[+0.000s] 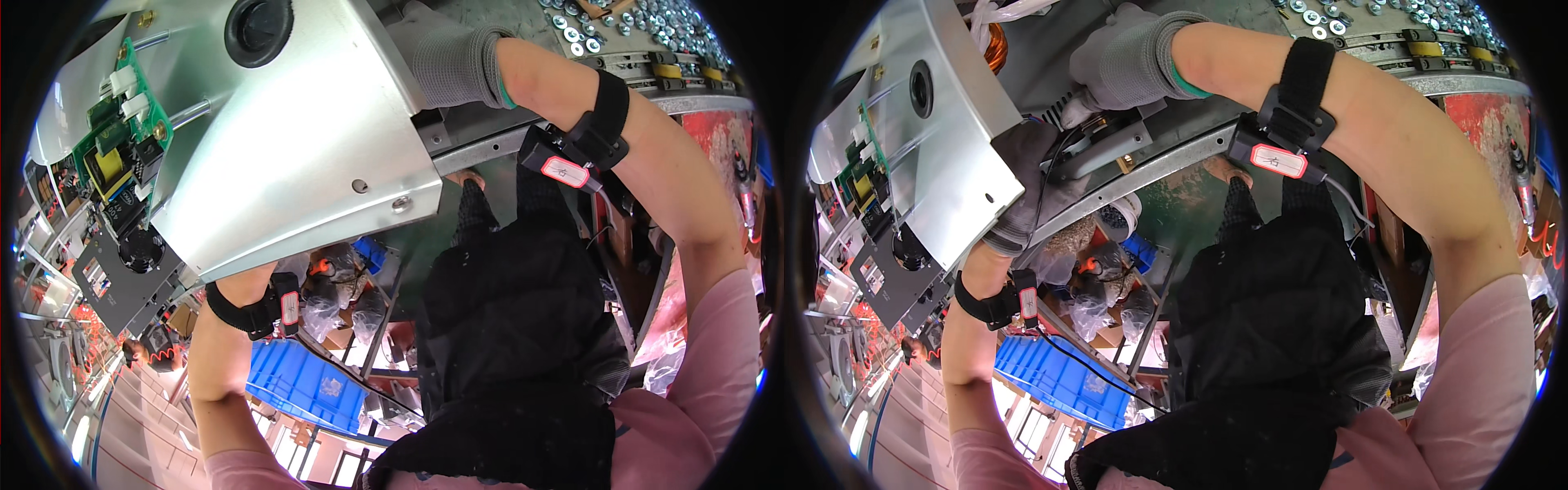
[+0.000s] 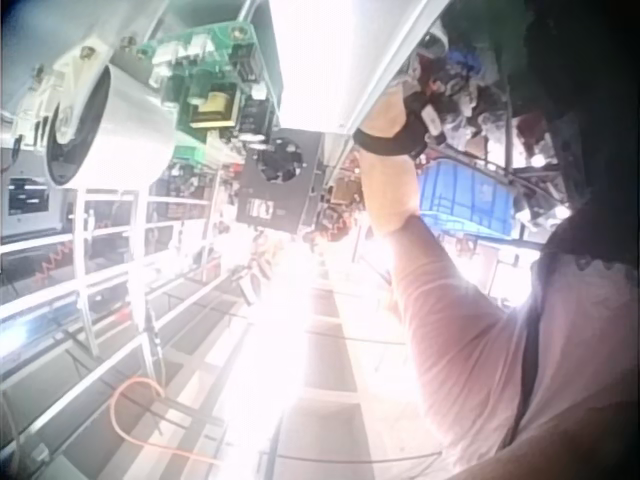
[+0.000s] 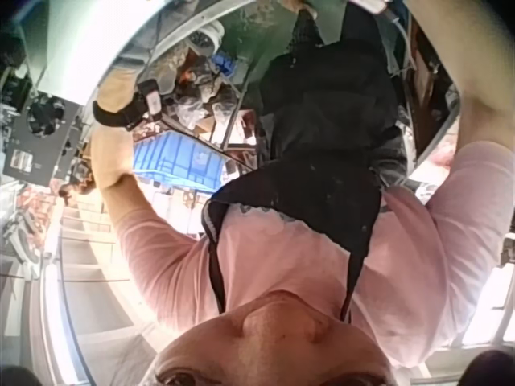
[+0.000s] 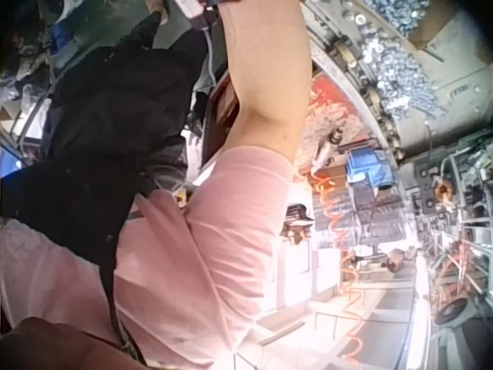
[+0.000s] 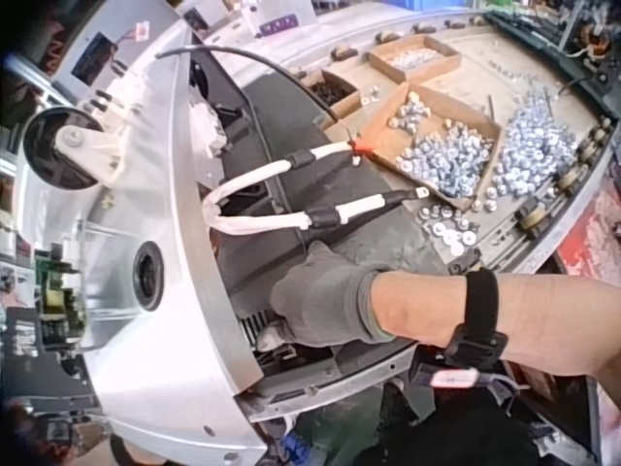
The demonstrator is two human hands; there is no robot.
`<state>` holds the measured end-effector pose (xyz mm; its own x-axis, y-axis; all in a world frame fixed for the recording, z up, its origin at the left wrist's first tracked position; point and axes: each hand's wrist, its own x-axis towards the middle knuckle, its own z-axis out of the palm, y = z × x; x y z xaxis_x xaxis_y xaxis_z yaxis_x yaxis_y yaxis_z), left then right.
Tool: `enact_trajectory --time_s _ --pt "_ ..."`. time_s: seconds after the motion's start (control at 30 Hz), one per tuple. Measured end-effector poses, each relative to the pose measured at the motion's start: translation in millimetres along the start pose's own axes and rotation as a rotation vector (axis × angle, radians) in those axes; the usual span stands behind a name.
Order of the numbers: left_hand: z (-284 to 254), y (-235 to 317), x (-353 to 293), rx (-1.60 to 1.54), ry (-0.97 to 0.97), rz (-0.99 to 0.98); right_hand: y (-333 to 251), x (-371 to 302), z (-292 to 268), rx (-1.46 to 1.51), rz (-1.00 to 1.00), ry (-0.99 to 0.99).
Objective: Assembling the internal components and housing of a solar inverter on a production line.
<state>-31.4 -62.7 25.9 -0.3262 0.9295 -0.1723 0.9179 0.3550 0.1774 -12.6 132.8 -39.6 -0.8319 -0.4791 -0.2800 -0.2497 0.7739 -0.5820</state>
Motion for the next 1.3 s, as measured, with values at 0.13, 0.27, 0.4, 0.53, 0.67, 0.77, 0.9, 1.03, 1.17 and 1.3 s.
enact_trajectory --time_s 0.13,0.27,0.4,0.53,0.67,0.77,0.9,1.03,1.17,1.3 --pt "4 -4 -4 0.018 0.060 0.076 23 7 13 0.310 -0.188 -0.030" --pt "1 1 10 -0.070 0.025 0.107 37 0 15 0.552 -0.294 -0.058" --pt "7 6 8 0.076 0.152 0.162 23 0 -2 0.393 -0.090 -0.178" --pt "-1 3 -1 0.130 0.178 0.121 14 -1 4 0.309 -0.133 -0.001" --pt "7 3 9 0.063 0.106 0.113 21 -28 -4 0.413 -0.173 0.036" --pt "-2 -1 9 0.041 0.026 0.120 18 -30 -10 0.494 -0.229 0.076" --pt "-5 5 11 0.112 -0.053 0.070 16 -17 -15 0.525 -0.087 -0.093" --pt "2 5 8 -0.010 0.071 0.081 14 -17 -8 0.348 -0.129 0.014" --pt "-3 0 11 0.035 0.016 0.109 19 -14 -7 0.343 -0.158 -0.033" --pt "-9 5 14 -0.011 0.035 0.188 6 -12 -17 0.330 -0.052 -0.090"
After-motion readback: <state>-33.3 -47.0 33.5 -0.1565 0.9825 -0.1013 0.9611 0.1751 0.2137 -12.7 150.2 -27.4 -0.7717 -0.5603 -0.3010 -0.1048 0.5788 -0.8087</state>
